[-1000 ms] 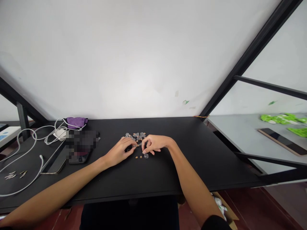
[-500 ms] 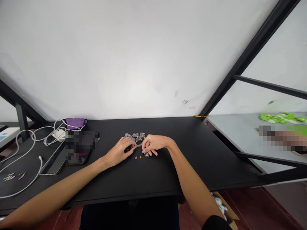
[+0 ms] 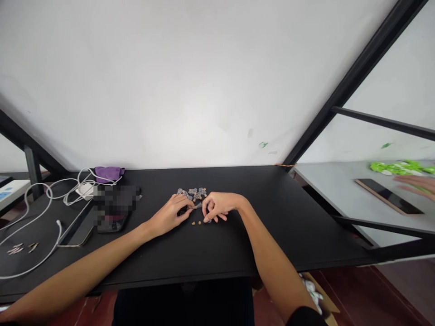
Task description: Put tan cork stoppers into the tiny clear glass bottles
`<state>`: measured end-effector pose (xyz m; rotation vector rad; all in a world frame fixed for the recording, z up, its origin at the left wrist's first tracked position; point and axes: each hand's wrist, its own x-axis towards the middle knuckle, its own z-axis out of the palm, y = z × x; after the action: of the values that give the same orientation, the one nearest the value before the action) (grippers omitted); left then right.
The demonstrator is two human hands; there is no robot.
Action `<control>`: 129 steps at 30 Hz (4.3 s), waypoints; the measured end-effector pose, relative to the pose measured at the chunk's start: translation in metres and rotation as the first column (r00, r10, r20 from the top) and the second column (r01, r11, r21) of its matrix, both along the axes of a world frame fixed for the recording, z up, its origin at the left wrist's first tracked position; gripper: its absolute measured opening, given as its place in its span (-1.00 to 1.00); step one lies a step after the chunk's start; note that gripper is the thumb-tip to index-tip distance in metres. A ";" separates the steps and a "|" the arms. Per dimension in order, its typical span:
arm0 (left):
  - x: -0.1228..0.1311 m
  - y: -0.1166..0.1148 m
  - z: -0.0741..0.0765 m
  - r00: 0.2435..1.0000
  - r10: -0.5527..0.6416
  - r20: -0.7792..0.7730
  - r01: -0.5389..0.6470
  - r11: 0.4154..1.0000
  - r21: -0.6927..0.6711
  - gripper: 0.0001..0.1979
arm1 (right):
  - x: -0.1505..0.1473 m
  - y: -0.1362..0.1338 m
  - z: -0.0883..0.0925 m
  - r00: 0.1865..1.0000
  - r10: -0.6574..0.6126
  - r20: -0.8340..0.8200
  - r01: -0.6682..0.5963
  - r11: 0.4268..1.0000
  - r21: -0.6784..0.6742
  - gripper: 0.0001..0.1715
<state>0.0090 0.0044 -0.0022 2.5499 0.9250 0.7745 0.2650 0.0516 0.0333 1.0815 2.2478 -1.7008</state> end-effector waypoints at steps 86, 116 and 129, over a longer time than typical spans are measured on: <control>-0.001 0.000 0.000 0.977 0.083 0.198 -0.095 0.994 0.051 -0.97 | -0.018 -0.009 0.004 0.808 -0.253 -0.532 0.346 0.935 0.081 -0.60; -0.003 -0.001 -0.001 0.966 0.026 0.256 -0.030 0.999 0.014 -0.89 | -0.029 -0.006 -0.007 0.777 -0.284 -0.562 0.337 0.942 -0.010 -0.65; -0.003 0.000 -0.003 0.961 -0.018 0.276 0.011 1.000 0.028 -0.90 | -0.029 -0.005 -0.011 0.770 -0.262 -0.582 0.269 0.960 -0.077 -0.69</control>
<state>0.0059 0.0041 -0.0056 2.3845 0.8084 1.1105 0.2357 0.0468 0.0228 1.0133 2.5319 -2.4304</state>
